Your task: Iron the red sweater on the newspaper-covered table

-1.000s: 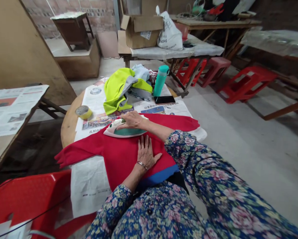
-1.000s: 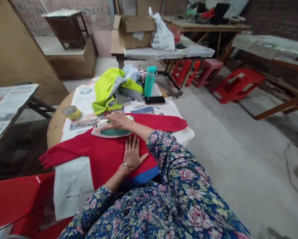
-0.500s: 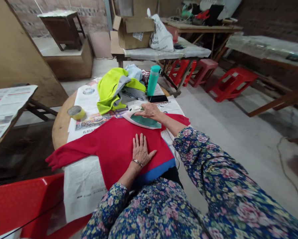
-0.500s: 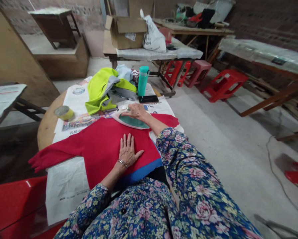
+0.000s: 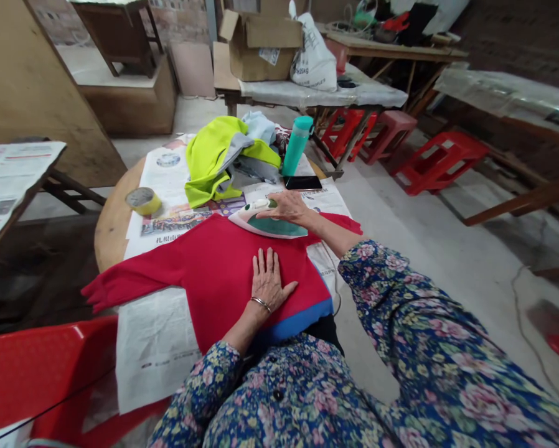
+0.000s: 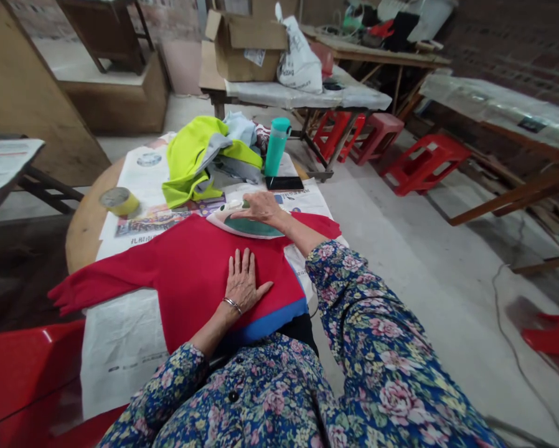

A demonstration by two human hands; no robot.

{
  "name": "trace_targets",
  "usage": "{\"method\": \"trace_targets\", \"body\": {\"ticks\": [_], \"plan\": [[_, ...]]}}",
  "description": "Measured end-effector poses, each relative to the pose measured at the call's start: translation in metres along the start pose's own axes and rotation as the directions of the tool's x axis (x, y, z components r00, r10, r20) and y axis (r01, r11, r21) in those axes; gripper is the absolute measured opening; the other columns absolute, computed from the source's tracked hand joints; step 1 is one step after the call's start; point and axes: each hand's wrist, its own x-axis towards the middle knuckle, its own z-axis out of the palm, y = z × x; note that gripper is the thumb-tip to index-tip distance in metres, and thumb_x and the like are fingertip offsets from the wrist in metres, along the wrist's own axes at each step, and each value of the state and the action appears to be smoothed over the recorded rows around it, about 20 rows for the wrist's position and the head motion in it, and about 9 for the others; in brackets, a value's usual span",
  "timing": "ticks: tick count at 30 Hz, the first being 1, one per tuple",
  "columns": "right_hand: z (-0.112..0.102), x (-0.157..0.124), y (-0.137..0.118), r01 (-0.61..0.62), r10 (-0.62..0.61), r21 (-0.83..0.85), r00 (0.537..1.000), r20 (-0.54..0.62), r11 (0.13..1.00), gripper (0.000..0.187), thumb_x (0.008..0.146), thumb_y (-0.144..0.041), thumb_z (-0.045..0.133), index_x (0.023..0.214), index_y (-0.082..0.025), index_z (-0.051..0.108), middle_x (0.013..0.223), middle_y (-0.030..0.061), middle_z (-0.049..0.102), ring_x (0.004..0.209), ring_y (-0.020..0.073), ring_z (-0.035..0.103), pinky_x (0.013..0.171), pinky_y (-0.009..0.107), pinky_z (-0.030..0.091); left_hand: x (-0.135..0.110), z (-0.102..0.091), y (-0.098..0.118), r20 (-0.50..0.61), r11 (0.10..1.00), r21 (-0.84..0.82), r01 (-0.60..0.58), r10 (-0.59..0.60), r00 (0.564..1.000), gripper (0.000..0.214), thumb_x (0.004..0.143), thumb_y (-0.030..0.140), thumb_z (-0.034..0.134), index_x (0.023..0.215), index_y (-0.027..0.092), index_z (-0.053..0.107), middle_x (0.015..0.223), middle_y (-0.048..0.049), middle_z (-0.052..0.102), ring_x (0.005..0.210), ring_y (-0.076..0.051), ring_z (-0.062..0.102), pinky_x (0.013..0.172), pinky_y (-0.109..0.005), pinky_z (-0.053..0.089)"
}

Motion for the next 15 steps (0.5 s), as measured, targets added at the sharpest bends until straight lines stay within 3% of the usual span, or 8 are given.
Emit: {"method": "trace_targets", "body": {"ticks": [4, 9, 15], "plan": [[0.002, 0.014, -0.043, 0.173, -0.173, 0.030, 0.985, -0.002, 0.984, 0.068, 0.098, -0.079, 0.071, 0.126, -0.019, 0.082, 0.115, 0.0176, 0.084, 0.115, 0.0349, 0.077, 0.088, 0.035, 0.049, -0.002, 0.002, 0.002, -0.009, 1.000, -0.003, 0.000, 0.000, 1.000, 0.097, 0.100, 0.066, 0.061, 0.172, 0.003, 0.042, 0.181, -0.0293, 0.036, 0.171, -0.049, 0.028, 0.137, -0.072, 0.025], [0.003, 0.025, -0.092, 0.331, -0.332, 0.061, 0.943, 0.015, 0.942, 0.068, 0.106, -0.075, 0.061, 0.134, -0.015, 0.076, 0.123, 0.0191, 0.083, 0.119, 0.0337, 0.075, 0.092, 0.035, 0.049, -0.002, 0.005, 0.001, -0.006, 1.000, -0.013, 0.004, -0.004, 1.000, 0.098, 0.100, 0.067, 0.061, 0.172, 0.003, 0.041, 0.181, -0.0281, 0.036, 0.171, -0.048, 0.026, 0.139, -0.071, 0.022], [0.002, 0.028, -0.106, 0.350, -0.353, 0.129, 0.936, 0.002, 0.928, 0.063, 0.108, -0.068, 0.064, 0.134, -0.012, 0.076, 0.125, 0.0190, 0.081, 0.121, 0.0337, 0.073, 0.097, 0.036, 0.050, 0.000, 0.003, -0.001, 0.001, 1.000, -0.023, 0.002, -0.002, 1.000, 0.092, 0.102, 0.060, 0.059, 0.173, 0.004, 0.041, 0.182, -0.0270, 0.035, 0.172, -0.047, 0.025, 0.139, -0.071, 0.021]]}}
